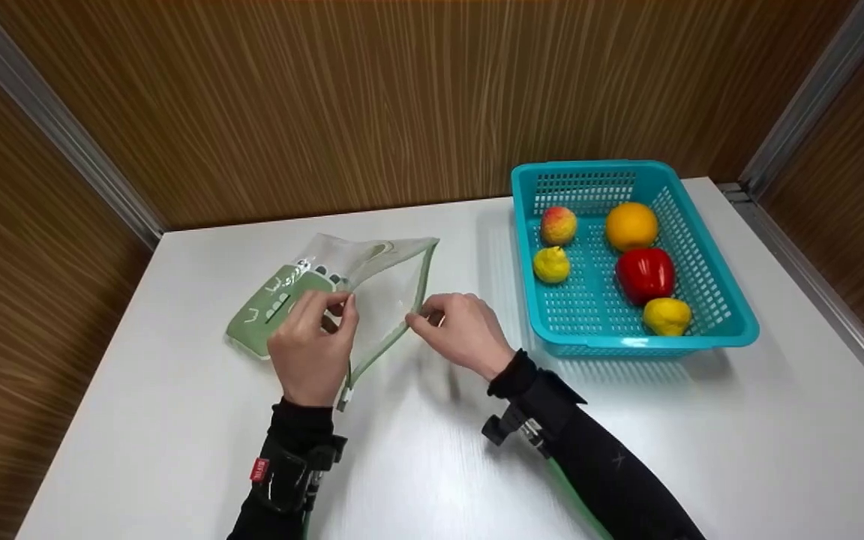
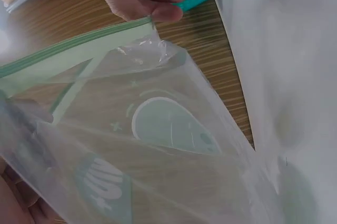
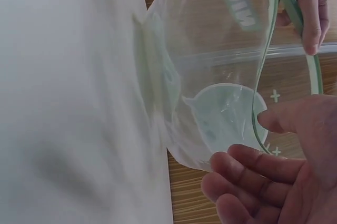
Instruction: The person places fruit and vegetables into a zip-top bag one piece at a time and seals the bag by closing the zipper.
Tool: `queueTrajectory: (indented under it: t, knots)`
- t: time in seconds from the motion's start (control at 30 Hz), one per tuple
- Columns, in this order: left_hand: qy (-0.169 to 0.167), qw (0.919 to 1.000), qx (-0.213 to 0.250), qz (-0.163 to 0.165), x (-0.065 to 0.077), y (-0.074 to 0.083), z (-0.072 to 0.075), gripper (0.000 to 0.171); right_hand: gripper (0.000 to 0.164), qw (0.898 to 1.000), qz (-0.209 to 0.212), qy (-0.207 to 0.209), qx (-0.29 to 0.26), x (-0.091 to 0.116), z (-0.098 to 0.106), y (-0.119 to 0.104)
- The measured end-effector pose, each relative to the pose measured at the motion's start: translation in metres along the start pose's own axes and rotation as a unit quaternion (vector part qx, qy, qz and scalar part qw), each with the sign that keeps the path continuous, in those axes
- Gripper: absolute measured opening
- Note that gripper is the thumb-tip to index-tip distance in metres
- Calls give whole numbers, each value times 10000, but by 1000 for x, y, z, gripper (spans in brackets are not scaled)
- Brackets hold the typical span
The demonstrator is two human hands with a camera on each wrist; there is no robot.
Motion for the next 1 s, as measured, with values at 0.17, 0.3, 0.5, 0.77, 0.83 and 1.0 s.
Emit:
queueTrajectory:
  t: [0.17, 0.3, 0.5, 0.77, 0.83, 1.0]
  knots:
    - [-160, 9999, -57, 27, 1, 0, -3, 5, 18, 10000, 48, -64, 10, 5, 12, -10]
    - [-234, 9997, -51, 48, 1, 0, -4, 5, 20, 10000, 41, -83, -21, 9, 23, -14]
    - [-387, 9992, -71, 31, 1, 0, -7, 5, 26, 9997, 242, -38, 36, 20, 41, -15]
    - [-690, 9975, -119, -42, 2, 2, -14, 4, 33, 9996, 124, 154, 188, 30, 76, 3]
    - [-718, 9973, -122, -60, 2, 2, -14, 4, 34, 9996, 75, 204, 175, 32, 86, 9]
    - [-789, 9968, -67, -64, 2, 3, -14, 4, 41, 9993, 5, 339, 165, 34, 111, 27]
Point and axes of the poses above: each hand's wrist, its own x-axis away from the middle knuckle, its own z-axis out of the back of the hand, y = z × x, the point moved 9 cm from there along -x, towards the middle knuckle, and after that the axes turned 3 degrees about -z, right-handed, at the moved point
